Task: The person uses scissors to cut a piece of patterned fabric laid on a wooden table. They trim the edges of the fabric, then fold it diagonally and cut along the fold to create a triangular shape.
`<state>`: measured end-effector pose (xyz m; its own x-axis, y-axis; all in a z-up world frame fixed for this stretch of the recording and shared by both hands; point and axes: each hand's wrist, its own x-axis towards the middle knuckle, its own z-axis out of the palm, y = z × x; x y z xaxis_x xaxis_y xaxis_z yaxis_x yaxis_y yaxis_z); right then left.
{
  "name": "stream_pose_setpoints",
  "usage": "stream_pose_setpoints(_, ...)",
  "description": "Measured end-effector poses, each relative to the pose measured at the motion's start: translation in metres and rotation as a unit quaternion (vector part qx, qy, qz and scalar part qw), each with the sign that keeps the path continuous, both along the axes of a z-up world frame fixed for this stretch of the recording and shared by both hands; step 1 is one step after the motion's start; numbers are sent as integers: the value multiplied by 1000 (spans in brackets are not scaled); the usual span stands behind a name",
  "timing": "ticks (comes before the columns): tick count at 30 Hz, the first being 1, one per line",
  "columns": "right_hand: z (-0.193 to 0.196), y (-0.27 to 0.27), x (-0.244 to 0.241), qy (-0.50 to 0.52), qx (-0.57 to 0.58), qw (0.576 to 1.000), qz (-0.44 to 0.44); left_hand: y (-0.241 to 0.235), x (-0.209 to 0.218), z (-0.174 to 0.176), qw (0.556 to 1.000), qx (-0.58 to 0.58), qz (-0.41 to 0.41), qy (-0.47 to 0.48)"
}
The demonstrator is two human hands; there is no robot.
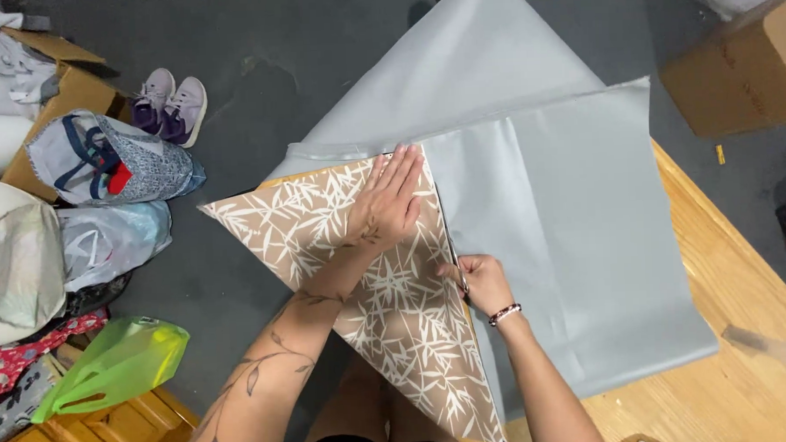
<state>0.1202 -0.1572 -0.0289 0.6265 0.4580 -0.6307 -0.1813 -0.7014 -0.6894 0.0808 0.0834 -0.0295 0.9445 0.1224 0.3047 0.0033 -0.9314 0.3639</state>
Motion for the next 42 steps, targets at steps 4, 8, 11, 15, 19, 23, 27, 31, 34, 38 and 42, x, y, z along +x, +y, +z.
stream_pose_setpoints(4,9,6,4,-18,-10,999,24,0,0,7,1000,5,13,4)
stream_pose_setpoints(8,13,13,14,-5,-12,1000,28,1,0,18,1000,13,2,23)
stream_pose_setpoints(11,16,15,15,11,-6,1000,26,2,1,20,999,15,1,37)
stream_pose_setpoints(15,24,18,13,21,5,1000,8,4,-1,23,999,18,-6,30)
stream_pose_setpoints(19,26,17,12,13,9,1000,7,1,-1,16,1000,2,4,22)
stream_pose_setpoints(23,28,17,15,-9,-7,1000,27,1,0,15,1000,-3,6,-2)
stream_pose_setpoints(27,30,22,18,-18,-21,999,33,3,-1,21,1000,0,2,-27)
stream_pose_setpoints(31,11,21,26,-22,-16,999,46,1,0,18,999,-2,14,-46)
stream_pose_setpoints(34,3,20,30,-27,-25,998,47,0,2,15,998,0,19,-57)
stream_pose_setpoints(38,3,24,29,-35,-29,998,37,0,0,18,999,7,19,-37)
stream_pose_setpoints(42,16,31,23,-28,-14,999,15,3,-1,24,1000,13,9,-4)
